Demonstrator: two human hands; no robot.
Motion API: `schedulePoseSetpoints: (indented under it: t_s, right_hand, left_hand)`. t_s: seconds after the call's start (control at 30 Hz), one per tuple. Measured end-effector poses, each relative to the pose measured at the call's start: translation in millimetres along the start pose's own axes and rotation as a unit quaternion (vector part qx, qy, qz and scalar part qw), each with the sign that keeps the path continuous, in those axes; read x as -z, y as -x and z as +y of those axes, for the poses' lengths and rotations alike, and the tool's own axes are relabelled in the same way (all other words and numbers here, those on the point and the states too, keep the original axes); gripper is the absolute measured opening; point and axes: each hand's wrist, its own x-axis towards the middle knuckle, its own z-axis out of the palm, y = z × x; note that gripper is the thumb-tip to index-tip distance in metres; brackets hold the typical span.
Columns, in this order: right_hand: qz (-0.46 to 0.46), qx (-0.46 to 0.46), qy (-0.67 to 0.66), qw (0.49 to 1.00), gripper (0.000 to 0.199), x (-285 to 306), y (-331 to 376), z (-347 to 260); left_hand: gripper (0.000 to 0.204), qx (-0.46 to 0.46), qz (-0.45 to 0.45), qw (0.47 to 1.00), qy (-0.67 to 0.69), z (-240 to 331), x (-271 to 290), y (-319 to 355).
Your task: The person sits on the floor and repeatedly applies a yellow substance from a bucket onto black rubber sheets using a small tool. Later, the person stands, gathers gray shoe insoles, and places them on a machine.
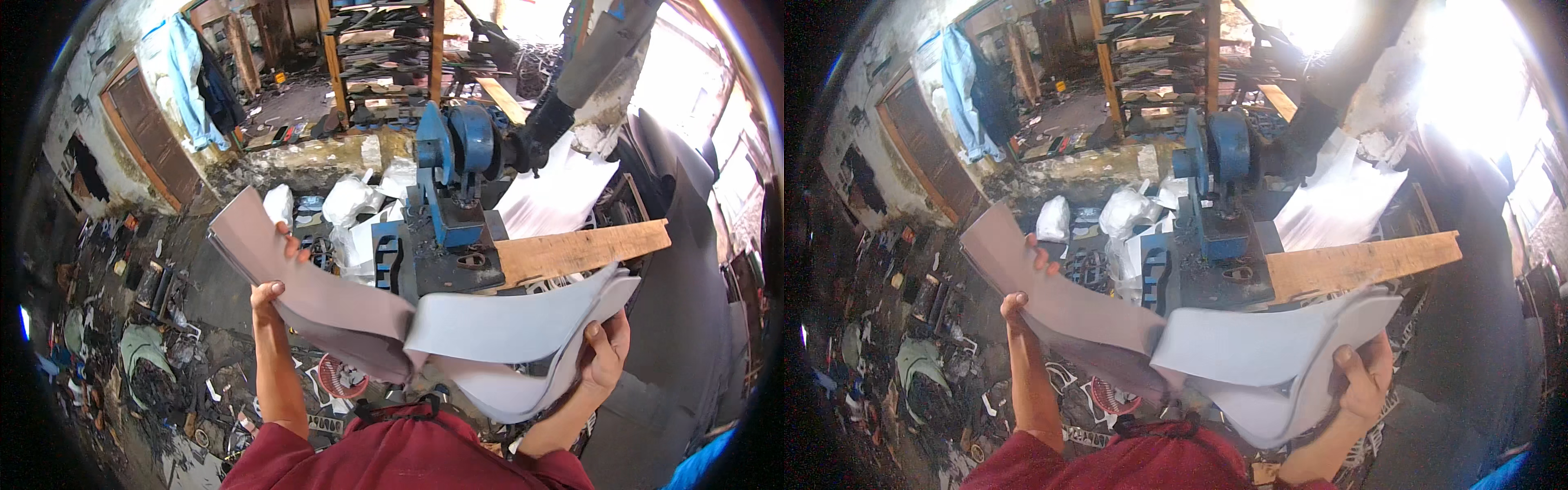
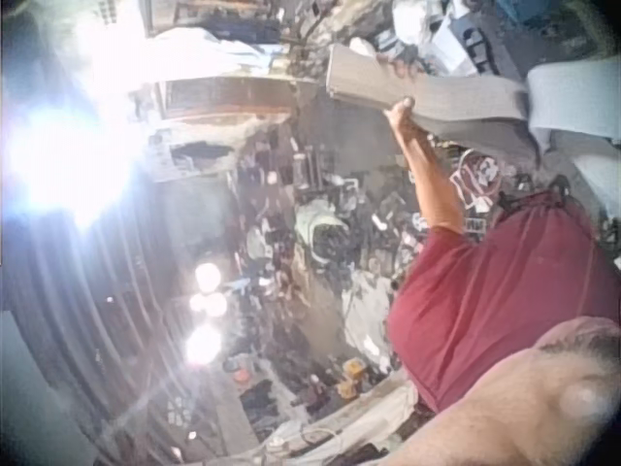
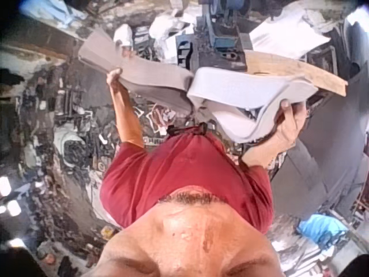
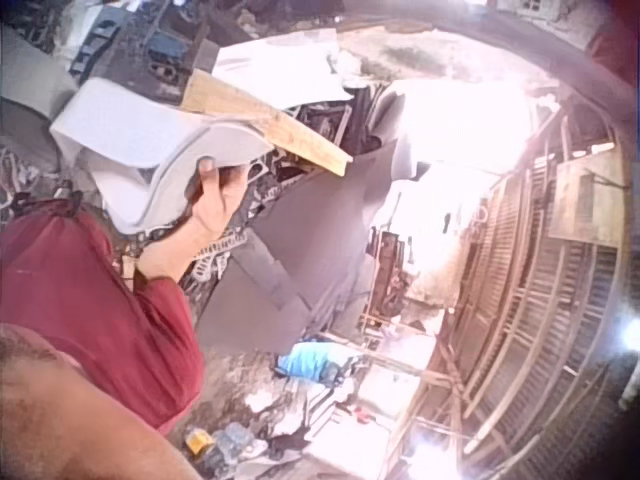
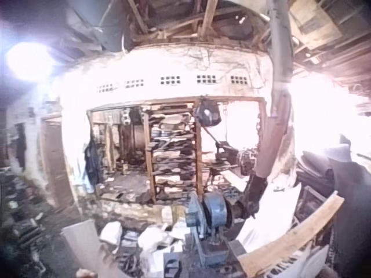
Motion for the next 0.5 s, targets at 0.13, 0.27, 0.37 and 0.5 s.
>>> schedulePoseSetpoints:
  t_s: [0.13, 0.27, 0.37, 0.5]
  right_hand:
    - [-0.093, -0.128, 0.038, 0.987, 0.06, -52.5, -3.1, 16.1]
    - [-0.276, -0.174, 0.014, 0.945, 0.048, -111.8, -38.6, 33.3]
    - [-0.328, -0.191, -0.051, 0.924, 0.045, -89.6, -50.3, 68.8]
    - [-0.349, -0.249, -0.03, 0.903, 0.046, -53.1, -49.2, 81.9]
  left_hand:
    - [0.117, 0.018, -0.2, 0.973, -0.11, -29.8, -92.5, -13.5]
    - [0.127, 0.119, -0.191, 0.974, 0.025, -60.2, -101.7, 8.8]
    - [0.131, 0.103, -0.233, 0.967, 0.014, -70.6, -99.3, -2.7]
    - [0.139, -0.076, -0.291, 0.89, -0.342, -41.8, -106.6, -11.8]
